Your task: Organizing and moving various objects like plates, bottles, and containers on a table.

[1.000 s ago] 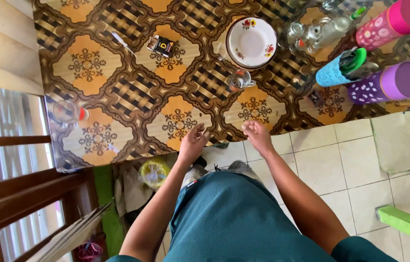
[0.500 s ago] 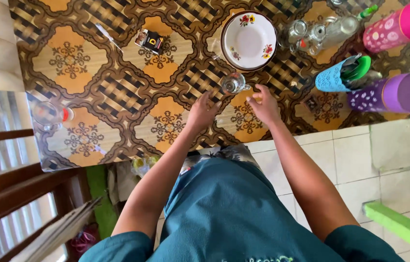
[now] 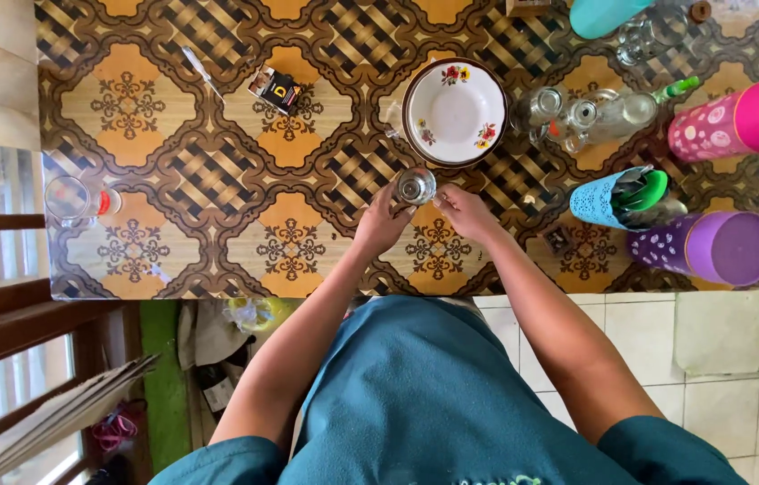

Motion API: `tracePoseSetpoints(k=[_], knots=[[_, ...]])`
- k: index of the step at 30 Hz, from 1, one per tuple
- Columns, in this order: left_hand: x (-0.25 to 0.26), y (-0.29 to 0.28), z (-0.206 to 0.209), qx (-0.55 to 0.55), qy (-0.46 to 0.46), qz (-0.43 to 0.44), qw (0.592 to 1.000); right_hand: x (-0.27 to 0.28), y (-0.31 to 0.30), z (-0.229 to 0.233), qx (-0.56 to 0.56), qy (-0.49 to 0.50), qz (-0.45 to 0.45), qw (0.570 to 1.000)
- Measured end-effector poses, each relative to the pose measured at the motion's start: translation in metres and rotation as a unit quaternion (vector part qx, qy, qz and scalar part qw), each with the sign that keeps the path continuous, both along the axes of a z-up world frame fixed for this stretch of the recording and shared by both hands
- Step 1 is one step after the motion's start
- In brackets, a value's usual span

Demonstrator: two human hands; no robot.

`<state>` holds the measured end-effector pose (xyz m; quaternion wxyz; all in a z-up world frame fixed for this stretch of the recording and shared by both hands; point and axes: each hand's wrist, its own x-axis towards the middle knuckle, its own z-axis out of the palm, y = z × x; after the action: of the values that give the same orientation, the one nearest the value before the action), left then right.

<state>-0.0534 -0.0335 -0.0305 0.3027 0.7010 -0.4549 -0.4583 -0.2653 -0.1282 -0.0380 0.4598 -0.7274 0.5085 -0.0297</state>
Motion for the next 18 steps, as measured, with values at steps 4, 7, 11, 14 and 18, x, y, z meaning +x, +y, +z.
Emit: tracePoseSetpoints(k=[4, 7, 11, 14, 18], knots=[[0.001, 0.002, 0.012, 0.007, 0.003, 0.011, 1.000, 0.002, 0.000, -0.003, 0.022, -0.008, 0.026, 0.999], [0.009, 0.008, 0.003, 0.021, 0.041, 0.037, 0.998, 0.014, 0.002, -0.002, 0.001, -0.031, 0.044, 0.999], [0.035, 0.026, -0.029, -0.081, -0.036, 0.064, 0.994, 0.054, 0.009, 0.005, 0.005, -0.019, 0.055, 0.998], [0.072, 0.041, -0.014, -0.057, -0.042, 0.101, 0.992, 0.098, 0.013, -0.001, 0.010, -0.007, 0.080, 0.997], [0.122, 0.069, -0.008, -0.074, -0.061, 0.167, 0.981, 0.157, 0.017, -0.041, 0.057, -0.098, 0.115, 0.987]])
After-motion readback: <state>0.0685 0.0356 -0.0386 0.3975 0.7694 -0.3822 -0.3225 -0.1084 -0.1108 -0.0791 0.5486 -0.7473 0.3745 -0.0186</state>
